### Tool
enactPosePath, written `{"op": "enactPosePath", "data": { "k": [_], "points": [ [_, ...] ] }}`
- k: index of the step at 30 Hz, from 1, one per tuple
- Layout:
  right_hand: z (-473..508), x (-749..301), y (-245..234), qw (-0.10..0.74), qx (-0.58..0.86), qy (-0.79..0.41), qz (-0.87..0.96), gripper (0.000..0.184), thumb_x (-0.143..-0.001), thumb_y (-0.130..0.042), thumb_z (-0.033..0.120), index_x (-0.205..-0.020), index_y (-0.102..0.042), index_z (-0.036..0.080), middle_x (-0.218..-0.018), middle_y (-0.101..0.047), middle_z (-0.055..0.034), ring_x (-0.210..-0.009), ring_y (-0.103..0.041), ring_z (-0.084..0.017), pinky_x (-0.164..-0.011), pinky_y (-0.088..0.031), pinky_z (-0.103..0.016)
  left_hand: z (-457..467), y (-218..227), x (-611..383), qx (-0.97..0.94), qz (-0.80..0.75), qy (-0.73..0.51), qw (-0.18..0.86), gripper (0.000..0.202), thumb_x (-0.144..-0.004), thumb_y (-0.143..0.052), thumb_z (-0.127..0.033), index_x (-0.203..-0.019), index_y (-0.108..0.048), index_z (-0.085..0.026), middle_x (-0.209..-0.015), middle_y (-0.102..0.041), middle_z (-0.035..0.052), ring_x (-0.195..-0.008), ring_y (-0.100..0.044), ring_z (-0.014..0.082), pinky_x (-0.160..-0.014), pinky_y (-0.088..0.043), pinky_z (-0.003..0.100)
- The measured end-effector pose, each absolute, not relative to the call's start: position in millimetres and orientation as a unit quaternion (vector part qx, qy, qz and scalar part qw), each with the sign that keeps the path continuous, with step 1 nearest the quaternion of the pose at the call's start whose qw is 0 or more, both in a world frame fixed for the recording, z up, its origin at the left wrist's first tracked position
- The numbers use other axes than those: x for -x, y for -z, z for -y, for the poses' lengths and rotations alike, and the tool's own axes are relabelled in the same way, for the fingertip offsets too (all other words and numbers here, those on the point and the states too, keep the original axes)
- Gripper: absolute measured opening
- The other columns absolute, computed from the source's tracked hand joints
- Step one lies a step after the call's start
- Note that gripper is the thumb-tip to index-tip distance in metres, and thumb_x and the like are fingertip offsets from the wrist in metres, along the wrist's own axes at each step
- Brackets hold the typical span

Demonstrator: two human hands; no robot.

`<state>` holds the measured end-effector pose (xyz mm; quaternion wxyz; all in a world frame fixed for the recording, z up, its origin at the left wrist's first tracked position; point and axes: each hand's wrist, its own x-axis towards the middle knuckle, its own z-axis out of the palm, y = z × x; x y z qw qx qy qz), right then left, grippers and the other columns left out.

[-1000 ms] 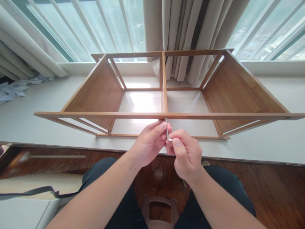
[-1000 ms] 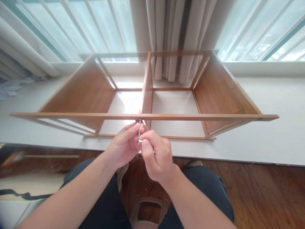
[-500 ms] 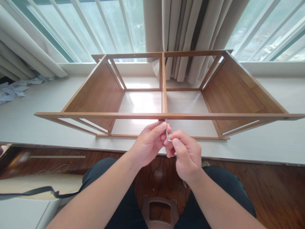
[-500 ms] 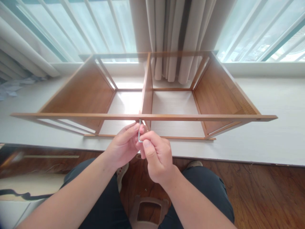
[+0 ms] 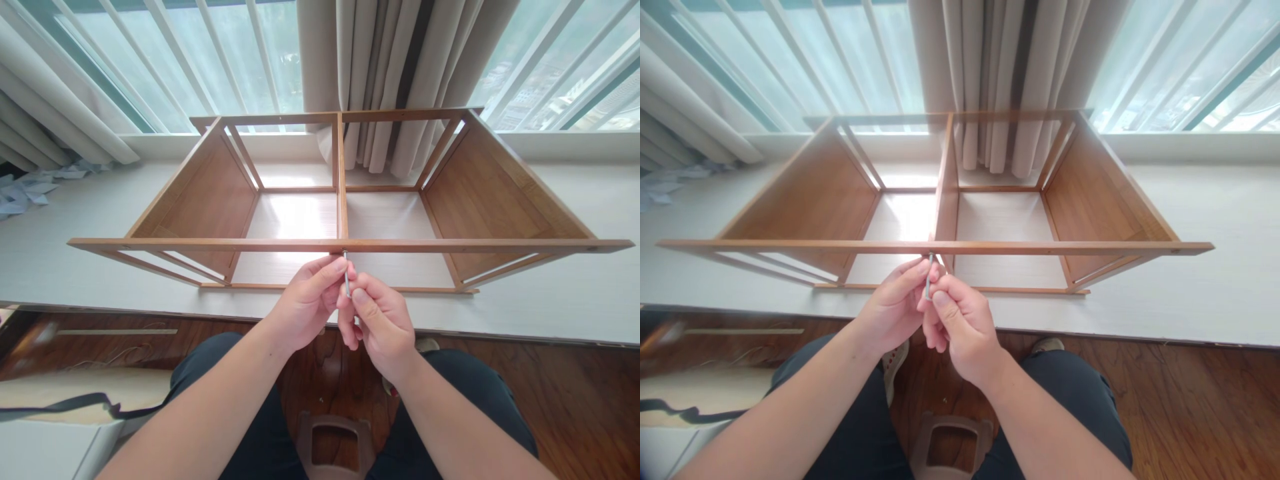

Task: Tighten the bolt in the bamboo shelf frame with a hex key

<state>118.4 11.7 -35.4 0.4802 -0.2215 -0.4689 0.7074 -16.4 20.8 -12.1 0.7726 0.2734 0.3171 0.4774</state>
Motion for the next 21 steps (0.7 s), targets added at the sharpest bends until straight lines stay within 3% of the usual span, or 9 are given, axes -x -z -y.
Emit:
{"op": "enactPosePath", "data": {
  "k": [7,13,17,21],
  "points": [
    [-8,-118,40,0.494,0.243,-0.683,0.481,0.034,-0.104,-0.054,0.043,-0.082,-0.055,0.017,-0.055,-0.057,0.0042,-0.045,-0.046,-0.005,-0.047,-0.037,-0.017,-19,7,15,-0.277,-0.312,-0.475,0.775,0.026,-0.095,-0.062,-0.04,-0.088,-0.062,-0.015,-0.055,-0.061,-0.0029,-0.041,-0.065,0.0195,-0.04,-0.057,0.03],
    [-8,-120,40,0.495,0.266,-0.649,0.512,0.032,-0.103,-0.058,0.041,-0.082,-0.054,0.018,-0.055,-0.057,0.0055,-0.048,-0.048,-0.005,-0.051,-0.04,-0.017,-19,5,16,-0.281,-0.338,-0.489,0.754,0.023,-0.092,-0.065,-0.037,-0.085,-0.066,-0.015,-0.057,-0.053,-0.0044,-0.044,-0.063,0.0181,-0.039,-0.057,0.033],
    [-7,-122,44,0.499,0.269,-0.641,0.517,0.03,-0.101,-0.062,0.039,-0.081,-0.054,0.019,-0.056,-0.058,0.0062,-0.047,-0.048,-0.004,-0.051,-0.039,-0.017,-18,4,16,-0.298,-0.353,-0.481,0.745,0.026,-0.09,-0.068,-0.039,-0.082,-0.067,-0.014,-0.061,-0.053,-0.0027,-0.044,-0.059,0.0154,-0.036,-0.05,0.028],
    [-7,-123,48,0.515,0.296,-0.605,0.53,0.031,-0.097,-0.068,0.038,-0.079,-0.051,0.019,-0.055,-0.055,0.007,-0.047,-0.045,-0.005,-0.05,-0.036,-0.018,-17,3,15,-0.294,-0.381,-0.498,0.721,0.024,-0.089,-0.068,-0.035,-0.079,-0.07,-0.013,-0.06,-0.048,-0.0018,-0.057,-0.061,0.0112,-0.053,-0.054,0.021]
  ]
}}
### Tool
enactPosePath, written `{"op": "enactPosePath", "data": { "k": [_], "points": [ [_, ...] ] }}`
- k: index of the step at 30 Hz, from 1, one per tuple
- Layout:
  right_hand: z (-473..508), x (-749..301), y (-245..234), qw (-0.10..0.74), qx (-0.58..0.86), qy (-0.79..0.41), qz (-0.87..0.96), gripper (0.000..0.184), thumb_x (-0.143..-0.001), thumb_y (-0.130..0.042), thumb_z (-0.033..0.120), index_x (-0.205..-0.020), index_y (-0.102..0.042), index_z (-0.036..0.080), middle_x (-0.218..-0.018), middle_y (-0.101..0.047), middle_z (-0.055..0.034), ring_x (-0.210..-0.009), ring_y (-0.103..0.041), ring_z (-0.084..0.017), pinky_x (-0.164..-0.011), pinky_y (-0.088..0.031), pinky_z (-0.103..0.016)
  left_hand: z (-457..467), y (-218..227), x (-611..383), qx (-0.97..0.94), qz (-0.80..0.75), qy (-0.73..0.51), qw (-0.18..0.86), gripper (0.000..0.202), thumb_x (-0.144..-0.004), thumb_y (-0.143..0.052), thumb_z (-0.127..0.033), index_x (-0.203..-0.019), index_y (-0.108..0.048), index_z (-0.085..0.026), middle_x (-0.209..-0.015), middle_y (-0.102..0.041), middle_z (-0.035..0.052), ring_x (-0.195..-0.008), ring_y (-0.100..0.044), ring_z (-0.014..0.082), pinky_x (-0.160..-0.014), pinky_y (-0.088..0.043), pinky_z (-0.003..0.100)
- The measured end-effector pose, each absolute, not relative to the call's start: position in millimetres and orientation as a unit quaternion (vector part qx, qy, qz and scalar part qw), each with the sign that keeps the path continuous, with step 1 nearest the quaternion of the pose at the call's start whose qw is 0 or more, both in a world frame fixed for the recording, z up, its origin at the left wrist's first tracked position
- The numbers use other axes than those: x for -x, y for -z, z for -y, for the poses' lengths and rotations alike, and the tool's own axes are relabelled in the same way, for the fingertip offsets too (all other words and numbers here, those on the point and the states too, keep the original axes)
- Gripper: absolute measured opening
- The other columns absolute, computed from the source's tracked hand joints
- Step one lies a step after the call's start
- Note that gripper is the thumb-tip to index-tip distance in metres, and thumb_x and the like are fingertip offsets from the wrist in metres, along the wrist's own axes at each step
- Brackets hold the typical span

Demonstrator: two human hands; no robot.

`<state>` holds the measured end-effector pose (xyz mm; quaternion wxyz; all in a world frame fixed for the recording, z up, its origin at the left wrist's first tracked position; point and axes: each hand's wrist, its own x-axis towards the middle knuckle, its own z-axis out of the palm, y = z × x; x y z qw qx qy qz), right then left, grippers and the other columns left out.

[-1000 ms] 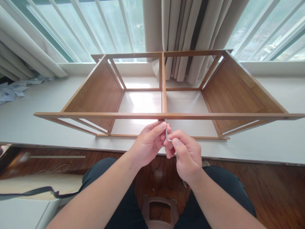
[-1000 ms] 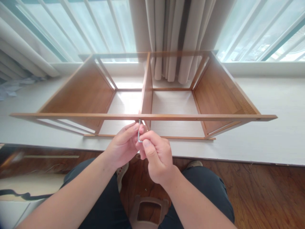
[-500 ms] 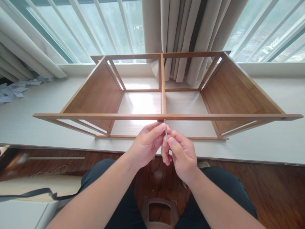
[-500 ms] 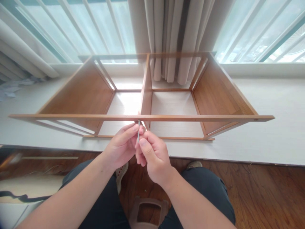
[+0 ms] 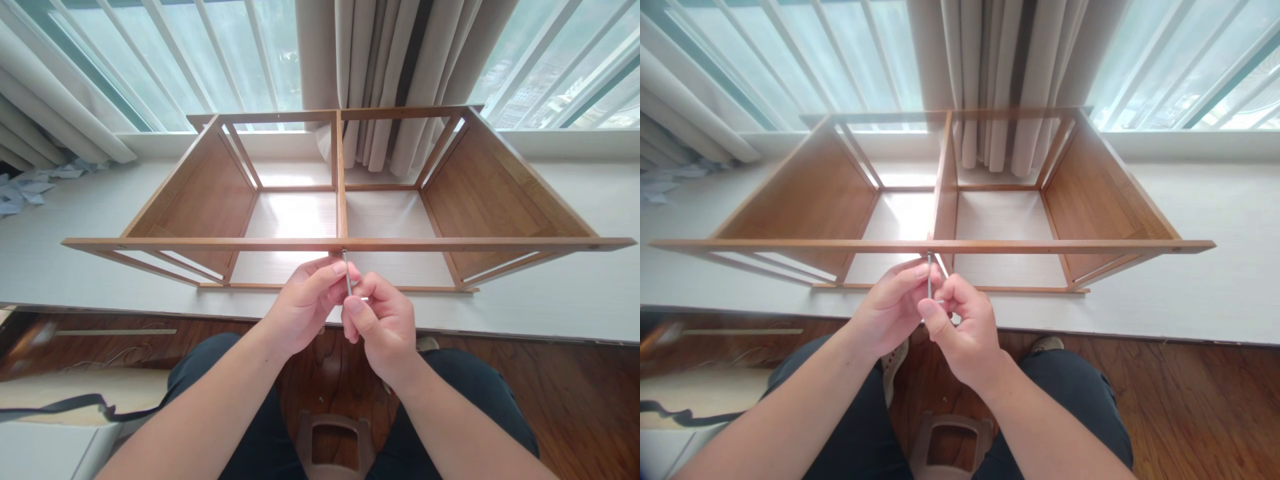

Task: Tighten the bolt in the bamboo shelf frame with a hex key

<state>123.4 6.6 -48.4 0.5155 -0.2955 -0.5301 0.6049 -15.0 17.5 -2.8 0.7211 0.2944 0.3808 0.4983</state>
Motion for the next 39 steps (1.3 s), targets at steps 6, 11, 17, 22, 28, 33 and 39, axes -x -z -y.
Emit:
{"op": "enactPosePath", "data": {
  "k": [6,11,17,22,28,33,39],
  "points": [
    [-9,-123,47,0.538,0.309,-0.523,0.583,0.031,-0.094,-0.071,0.035,-0.078,-0.05,0.02,-0.058,-0.052,0.0068,-0.051,-0.044,-0.005,-0.052,-0.037,-0.019,-20,3,14,-0.282,-0.378,-0.499,0.727,0.022,-0.088,-0.068,-0.034,-0.08,-0.07,-0.013,-0.059,-0.044,-0.0029,-0.056,-0.055,0.0099,-0.057,-0.053,0.022],
    [-11,-121,37,0.558,0.319,-0.424,0.637,0.029,-0.092,-0.073,0.032,-0.077,-0.051,0.019,-0.059,-0.05,0.0078,-0.052,-0.043,-0.004,-0.051,-0.037,-0.017,-20,4,14,-0.282,-0.378,-0.5,0.727,0.023,-0.087,-0.069,-0.035,-0.082,-0.071,-0.013,-0.06,-0.048,-0.0022,-0.057,-0.054,0.0091,-0.057,-0.048,0.02],
    [-13,-118,28,0.573,0.335,-0.33,0.671,0.029,-0.093,-0.071,0.031,-0.075,-0.052,0.019,-0.058,-0.053,0.0077,-0.05,-0.045,-0.003,-0.049,-0.038,-0.016,-21,2,14,-0.28,-0.365,-0.511,0.726,0.022,-0.087,-0.07,-0.033,-0.078,-0.07,-0.013,-0.059,-0.047,-0.0029,-0.058,-0.053,0.0077,-0.061,-0.045,0.019],
    [-13,-116,25,0.579,0.344,-0.292,0.68,0.028,-0.093,-0.07,0.029,-0.075,-0.051,0.018,-0.057,-0.052,0.0091,-0.046,-0.041,-0.001,-0.045,-0.034,-0.014,-22,1,14,-0.274,-0.351,-0.511,0.735,0.021,-0.086,-0.07,-0.032,-0.079,-0.069,-0.013,-0.058,-0.046,-0.0037,-0.056,-0.054,0.0082,-0.06,-0.044,0.02],
    [-13,-115,24,0.577,0.36,-0.242,0.692,0.027,-0.092,-0.071,0.03,-0.076,-0.052,0.019,-0.056,-0.05,0.0092,-0.046,-0.043,-0.001,-0.046,-0.037,-0.012,-22,4,14,-0.269,-0.343,-0.499,0.749,0.021,-0.088,-0.068,-0.034,-0.081,-0.068,-0.014,-0.058,-0.049,-0.0028,-0.057,-0.057,0.01,-0.063,-0.049,0.022],
    [-14,-114,23,0.576,0.362,-0.218,0.699,0.027,-0.092,-0.071,0.031,-0.078,-0.052,0.019,-0.056,-0.049,0.0091,-0.047,-0.044,-0.002,-0.049,-0.042,-0.013,-22,3,12,-0.26,-0.319,-0.502,0.76,0.021,-0.088,-0.067,-0.033,-0.079,-0.067,-0.015,-0.064,-0.061,0.001,-0.061,-0.061,0.0113,-0.063,-0.051,0.021],
    [-16,-114,22,0.567,0.363,-0.202,0.711,0.026,-0.092,-0.071,0.032,-0.078,-0.052,0.02,-0.056,-0.05,0.008,-0.049,-0.045,-0.004,-0.05,-0.042,-0.015,-22,5,12,-0.24,-0.314,-0.505,0.767,0.022,-0.087,-0.071,-0.035,-0.081,-0.067,-0.014,-0.065,-0.063,0.0008,-0.06,-0.062,0.0116,-0.062,-0.053,0.022]
  ]
}}
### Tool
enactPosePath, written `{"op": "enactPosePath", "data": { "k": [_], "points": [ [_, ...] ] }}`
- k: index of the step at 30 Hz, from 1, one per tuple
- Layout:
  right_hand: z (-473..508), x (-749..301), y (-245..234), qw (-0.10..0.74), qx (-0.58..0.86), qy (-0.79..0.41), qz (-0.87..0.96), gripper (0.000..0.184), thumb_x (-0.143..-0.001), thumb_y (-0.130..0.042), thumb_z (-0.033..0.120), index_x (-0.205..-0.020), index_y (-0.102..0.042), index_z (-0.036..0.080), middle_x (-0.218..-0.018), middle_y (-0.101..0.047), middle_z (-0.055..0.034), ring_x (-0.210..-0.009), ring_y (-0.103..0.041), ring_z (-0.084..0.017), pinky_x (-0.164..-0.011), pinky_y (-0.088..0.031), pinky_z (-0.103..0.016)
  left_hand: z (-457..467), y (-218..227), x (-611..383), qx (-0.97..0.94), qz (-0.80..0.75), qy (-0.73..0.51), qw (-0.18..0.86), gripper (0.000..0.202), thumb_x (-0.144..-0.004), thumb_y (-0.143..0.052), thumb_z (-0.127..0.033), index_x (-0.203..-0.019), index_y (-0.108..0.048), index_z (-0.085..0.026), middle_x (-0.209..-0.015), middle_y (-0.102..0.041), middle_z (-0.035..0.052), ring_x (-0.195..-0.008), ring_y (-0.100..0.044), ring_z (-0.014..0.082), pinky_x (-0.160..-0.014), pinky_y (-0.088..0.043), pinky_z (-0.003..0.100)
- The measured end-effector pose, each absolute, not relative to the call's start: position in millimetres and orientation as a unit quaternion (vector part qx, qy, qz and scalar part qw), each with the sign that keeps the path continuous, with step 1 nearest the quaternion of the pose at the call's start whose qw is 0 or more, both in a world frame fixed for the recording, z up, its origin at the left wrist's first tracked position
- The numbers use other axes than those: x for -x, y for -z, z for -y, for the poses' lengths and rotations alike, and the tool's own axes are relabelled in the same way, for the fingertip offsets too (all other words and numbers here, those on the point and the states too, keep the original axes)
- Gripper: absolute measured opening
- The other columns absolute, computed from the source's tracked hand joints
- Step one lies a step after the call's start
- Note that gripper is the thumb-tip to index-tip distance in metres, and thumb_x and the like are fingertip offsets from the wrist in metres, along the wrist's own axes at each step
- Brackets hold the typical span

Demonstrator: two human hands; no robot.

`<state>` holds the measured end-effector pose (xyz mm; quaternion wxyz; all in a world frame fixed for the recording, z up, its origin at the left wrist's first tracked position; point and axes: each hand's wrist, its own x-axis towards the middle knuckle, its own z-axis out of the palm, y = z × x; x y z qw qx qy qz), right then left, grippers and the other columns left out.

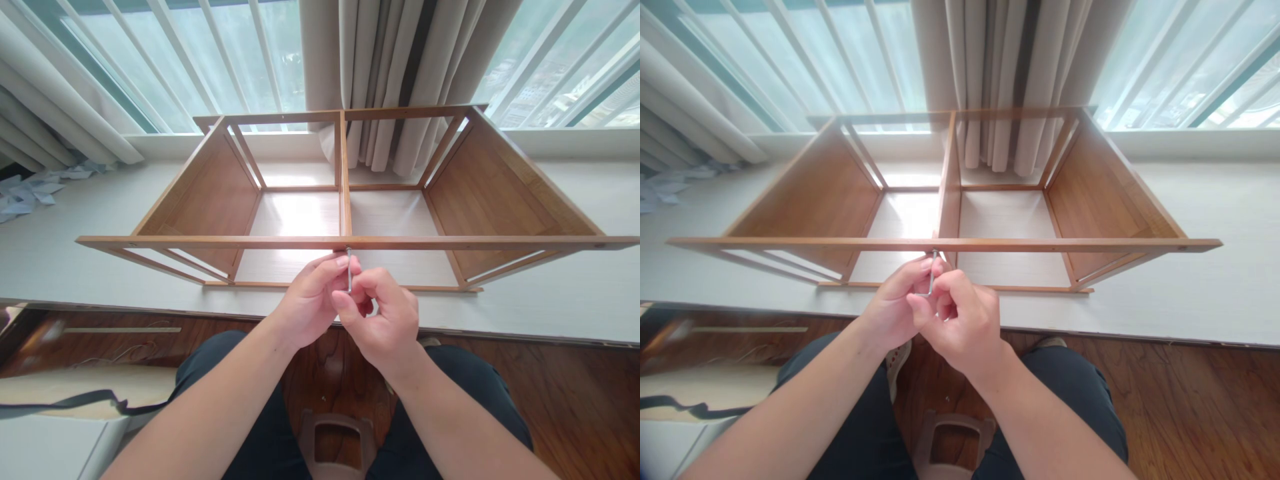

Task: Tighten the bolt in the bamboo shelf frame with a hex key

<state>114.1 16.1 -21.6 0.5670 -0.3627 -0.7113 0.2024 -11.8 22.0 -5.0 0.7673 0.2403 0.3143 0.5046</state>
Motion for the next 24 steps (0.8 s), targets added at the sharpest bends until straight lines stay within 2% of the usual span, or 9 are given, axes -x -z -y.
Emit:
{"op": "enactPosePath", "data": {
  "k": [11,18,24],
  "points": [
    [-17.3,-115.3,22.5,0.568,0.351,-0.226,0.709,0.025,-0.092,-0.07,0.032,-0.079,-0.053,0.02,-0.056,-0.051,0.008,-0.049,-0.046,-0.004,-0.051,-0.042,-0.015,-22.6,6.8,11.9,-0.247,-0.315,-0.508,0.763,0.023,-0.087,-0.07,-0.035,-0.08,-0.067,-0.014,-0.064,-0.062,0.0003,-0.06,-0.062,0.0104,-0.063,-0.053,0.021],
    [-17.0,-115.8,24.7,0.558,0.368,-0.228,0.708,0.028,-0.096,-0.063,0.037,-0.077,-0.051,0.021,-0.056,-0.052,0.0065,-0.048,-0.045,-0.005,-0.05,-0.042,-0.018,-22.9,6.9,12.5,-0.244,-0.307,-0.508,0.767,0.021,-0.088,-0.071,-0.034,-0.08,-0.067,-0.014,-0.063,-0.062,-0.0003,-0.059,-0.062,0.0102,-0.063,-0.053,0.021],
    [-17.6,-116.1,25.9,0.565,0.357,-0.242,0.704,0.024,-0.093,-0.067,0.033,-0.079,-0.051,0.021,-0.055,-0.052,0.0072,-0.048,-0.045,-0.005,-0.05,-0.041,-0.018,-23.3,7.1,12.2,-0.248,-0.308,-0.504,0.768,0.022,-0.088,-0.07,-0.035,-0.08,-0.067,-0.015,-0.063,-0.063,0.0001,-0.058,-0.063,0.012,-0.062,-0.054,0.023]
  ]
}}
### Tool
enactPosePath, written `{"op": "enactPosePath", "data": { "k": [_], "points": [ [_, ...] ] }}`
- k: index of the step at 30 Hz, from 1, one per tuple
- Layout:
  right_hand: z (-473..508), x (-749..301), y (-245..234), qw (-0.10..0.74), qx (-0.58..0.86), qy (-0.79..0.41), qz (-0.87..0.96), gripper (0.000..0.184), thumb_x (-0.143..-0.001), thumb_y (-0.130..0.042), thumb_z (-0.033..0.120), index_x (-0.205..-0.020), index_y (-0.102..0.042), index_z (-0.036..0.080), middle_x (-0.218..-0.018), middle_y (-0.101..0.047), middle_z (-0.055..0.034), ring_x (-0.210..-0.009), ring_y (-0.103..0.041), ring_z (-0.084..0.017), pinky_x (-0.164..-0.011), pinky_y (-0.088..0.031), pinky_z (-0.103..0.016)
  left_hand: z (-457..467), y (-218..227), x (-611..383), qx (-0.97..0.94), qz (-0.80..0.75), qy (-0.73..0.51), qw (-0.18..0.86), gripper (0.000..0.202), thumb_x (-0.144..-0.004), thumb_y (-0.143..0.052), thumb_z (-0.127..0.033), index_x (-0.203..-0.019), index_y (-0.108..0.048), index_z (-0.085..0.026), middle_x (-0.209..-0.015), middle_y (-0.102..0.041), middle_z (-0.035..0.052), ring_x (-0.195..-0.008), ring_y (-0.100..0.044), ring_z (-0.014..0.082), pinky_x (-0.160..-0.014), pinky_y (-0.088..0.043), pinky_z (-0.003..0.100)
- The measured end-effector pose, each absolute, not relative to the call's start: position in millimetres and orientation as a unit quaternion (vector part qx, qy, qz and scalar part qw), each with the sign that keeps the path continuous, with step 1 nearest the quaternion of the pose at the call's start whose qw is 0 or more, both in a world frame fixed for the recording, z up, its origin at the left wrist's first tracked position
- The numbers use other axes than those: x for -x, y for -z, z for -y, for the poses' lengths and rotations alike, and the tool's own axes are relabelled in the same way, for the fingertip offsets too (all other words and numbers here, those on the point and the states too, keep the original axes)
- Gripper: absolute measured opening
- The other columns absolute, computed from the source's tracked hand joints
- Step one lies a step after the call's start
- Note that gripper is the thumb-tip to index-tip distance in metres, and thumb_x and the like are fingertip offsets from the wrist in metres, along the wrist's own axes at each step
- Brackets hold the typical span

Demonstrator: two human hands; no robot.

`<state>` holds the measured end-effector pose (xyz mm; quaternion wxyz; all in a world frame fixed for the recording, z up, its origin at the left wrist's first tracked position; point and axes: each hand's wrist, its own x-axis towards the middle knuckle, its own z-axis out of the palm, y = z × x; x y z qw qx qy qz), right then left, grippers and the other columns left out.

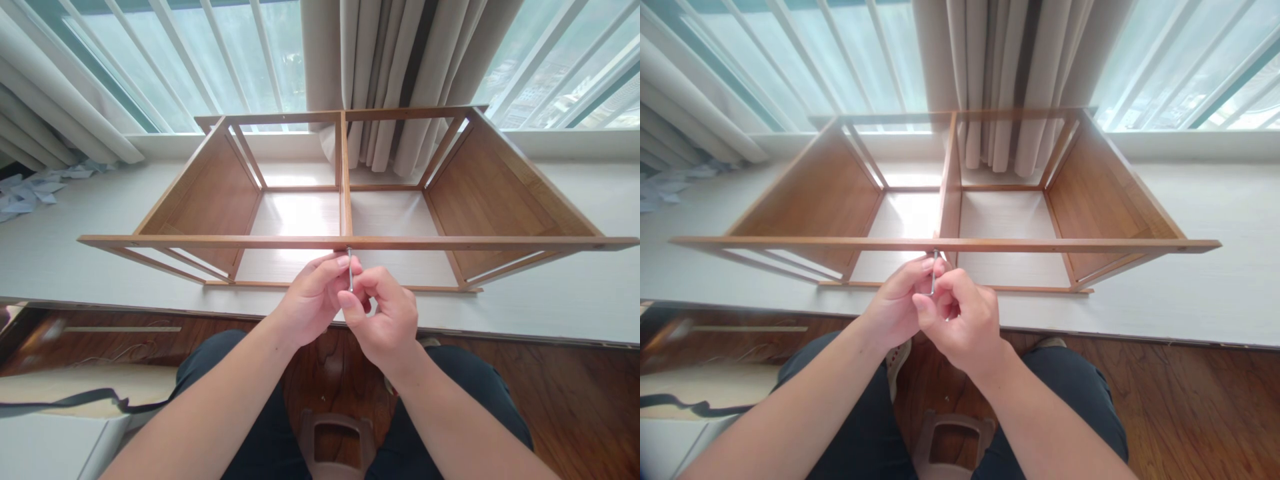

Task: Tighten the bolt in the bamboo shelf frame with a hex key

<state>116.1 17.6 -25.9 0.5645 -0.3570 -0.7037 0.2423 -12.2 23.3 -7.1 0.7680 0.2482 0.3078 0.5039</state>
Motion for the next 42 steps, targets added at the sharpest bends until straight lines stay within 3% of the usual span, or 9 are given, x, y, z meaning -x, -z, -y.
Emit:
{"op": "enactPosePath", "data": {
  "k": [19,26,34,42],
  "points": [
    [-17,-119,25,0.553,0.362,-0.257,0.705,0.024,-0.094,-0.061,0.034,-0.077,-0.052,0.021,-0.056,-0.051,0.0062,-0.049,-0.044,-0.006,-0.05,-0.039,-0.019,-23,9,13,-0.248,-0.314,-0.503,0.766,0.023,-0.086,-0.072,-0.036,-0.08,-0.065,-0.015,-0.064,-0.062,-0.0004,-0.062,-0.063,0.0109,-0.068,-0.054,0.023],
    [-15,-122,32,0.542,0.347,-0.331,0.69,0.02,-0.099,-0.055,0.032,-0.082,-0.055,0.02,-0.058,-0.055,0.005,-0.05,-0.049,-0.007,-0.052,-0.043,-0.02,-23,8,13,-0.249,-0.34,-0.495,0.76,0.029,-0.081,-0.077,-0.041,-0.083,-0.066,-0.015,-0.063,-0.058,-0.0017,-0.057,-0.058,0.0101,-0.056,-0.047,0.021],
    [-15,-121,33,0.544,0.349,-0.321,0.692,0.021,-0.098,-0.058,0.033,-0.081,-0.054,0.02,-0.057,-0.055,0.005,-0.05,-0.049,-0.007,-0.052,-0.042,-0.02,-23,8,13,-0.247,-0.347,-0.501,0.753,0.029,-0.081,-0.077,-0.041,-0.08,-0.066,-0.015,-0.064,-0.06,-0.0004,-0.062,-0.061,0.011,-0.058,-0.047,0.02],
    [-13,-122,42,0.548,0.325,-0.389,0.666,0.015,-0.102,-0.052,0.028,-0.09,-0.057,0.02,-0.061,-0.052,0.0055,-0.053,-0.046,-0.007,-0.055,-0.04,-0.022,-23,8,13,-0.269,-0.312,-0.497,0.764,0.024,-0.087,-0.071,-0.038,-0.082,-0.069,-0.015,-0.06,-0.061,-0.0012,-0.052,-0.06,0.0101,-0.054,-0.05,0.02]
  ]
}}
